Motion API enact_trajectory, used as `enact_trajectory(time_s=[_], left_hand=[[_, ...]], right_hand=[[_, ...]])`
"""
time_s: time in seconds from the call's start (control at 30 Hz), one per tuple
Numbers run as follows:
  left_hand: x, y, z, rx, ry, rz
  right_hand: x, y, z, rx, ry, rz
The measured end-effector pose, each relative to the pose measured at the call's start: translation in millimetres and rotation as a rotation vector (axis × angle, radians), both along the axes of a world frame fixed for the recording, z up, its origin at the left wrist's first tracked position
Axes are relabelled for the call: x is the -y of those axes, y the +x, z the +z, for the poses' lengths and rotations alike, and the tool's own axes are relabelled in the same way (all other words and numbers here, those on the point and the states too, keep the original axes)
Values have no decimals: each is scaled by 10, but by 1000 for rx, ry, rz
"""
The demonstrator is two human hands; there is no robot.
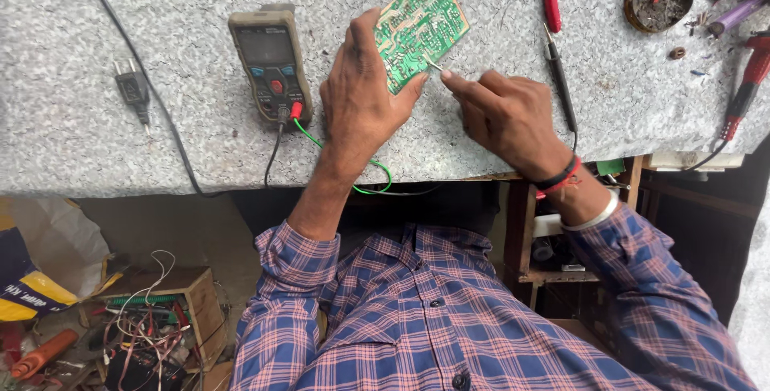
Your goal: The person holds a green circuit board on a workbench and uses a screwdriver to work on its components, repositioning and turning the board repeatedly. A multimeter with attached probes sits beside the board as the person continues working on it with the screwdriver.
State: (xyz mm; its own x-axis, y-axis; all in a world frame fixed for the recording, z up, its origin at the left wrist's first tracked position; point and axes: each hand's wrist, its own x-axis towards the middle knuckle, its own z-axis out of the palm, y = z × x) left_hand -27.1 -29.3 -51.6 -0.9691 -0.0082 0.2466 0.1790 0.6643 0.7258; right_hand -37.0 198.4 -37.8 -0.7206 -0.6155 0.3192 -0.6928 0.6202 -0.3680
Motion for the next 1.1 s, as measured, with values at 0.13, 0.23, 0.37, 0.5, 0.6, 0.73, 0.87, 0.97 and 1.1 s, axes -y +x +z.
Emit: enact_trajectory(time_s=[0.13, 0.23, 0.37, 0.5, 0.6, 0.73, 0.87, 0.97, 1.1], left_hand=[[-7, 4, -7, 8, 8, 3], [0, 13, -25, 0, 11, -3], [15, -8, -26, -2, 7, -10], [4, -28, -9, -9, 3, -3], [2, -32, -5, 5, 6, -7], [13, -46, -9, 28, 1, -2], [-2, -37, -19, 17, 5, -8], [13, -35, -29, 14, 13, -6], [20, -24, -52, 9, 20, -1]], right_hand=[[-40, -38, 30, -11, 79, 15], [-28, -73, 25, -22, 108, 29], [-60, -146, 63, -21, 134, 48], [-72, -214, 85, -38, 127, 66], [-72, -235, 78, -39, 140, 71], [-112, -256, 78, -49, 148, 87], [-127, -284, 59, -63, 146, 110], [-135, -307, 49, -84, 167, 129], [-143, -340, 17, -108, 160, 147]])
